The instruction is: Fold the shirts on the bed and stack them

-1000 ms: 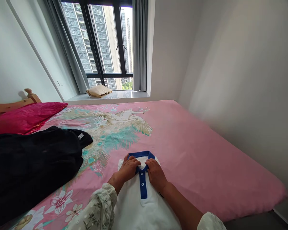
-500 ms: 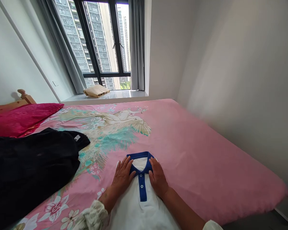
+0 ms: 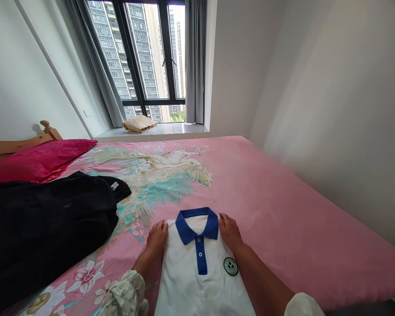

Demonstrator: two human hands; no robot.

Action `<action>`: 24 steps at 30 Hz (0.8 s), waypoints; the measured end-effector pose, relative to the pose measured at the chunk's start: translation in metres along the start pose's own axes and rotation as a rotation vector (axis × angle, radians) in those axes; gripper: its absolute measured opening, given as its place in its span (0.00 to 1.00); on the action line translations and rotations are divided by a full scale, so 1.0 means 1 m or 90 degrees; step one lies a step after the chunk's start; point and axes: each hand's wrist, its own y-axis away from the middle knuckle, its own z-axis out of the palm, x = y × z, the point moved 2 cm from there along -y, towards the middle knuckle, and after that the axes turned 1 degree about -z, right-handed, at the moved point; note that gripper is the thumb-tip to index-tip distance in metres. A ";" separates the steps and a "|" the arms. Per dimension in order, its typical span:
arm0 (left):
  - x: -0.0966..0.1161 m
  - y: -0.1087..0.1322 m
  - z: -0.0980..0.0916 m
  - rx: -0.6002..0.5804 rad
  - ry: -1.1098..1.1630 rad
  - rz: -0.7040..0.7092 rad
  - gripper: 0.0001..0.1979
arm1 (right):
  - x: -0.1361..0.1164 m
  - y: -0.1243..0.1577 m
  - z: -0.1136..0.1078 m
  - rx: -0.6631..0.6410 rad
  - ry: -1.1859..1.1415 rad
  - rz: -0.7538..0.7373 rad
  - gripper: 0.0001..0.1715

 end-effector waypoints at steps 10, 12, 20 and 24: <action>0.012 -0.025 0.001 -0.020 0.106 -0.101 0.10 | -0.003 -0.060 0.011 -0.095 0.028 0.054 0.18; 0.010 -0.019 0.003 0.022 0.085 -0.112 0.09 | -0.002 -0.061 0.013 -0.087 0.028 0.061 0.19; 0.006 -0.016 0.007 0.007 0.073 -0.099 0.08 | -0.002 -0.066 0.019 -0.134 0.028 0.026 0.18; 0.002 -0.020 0.004 0.000 0.055 -0.083 0.08 | -0.002 -0.063 0.024 -0.105 0.026 0.042 0.19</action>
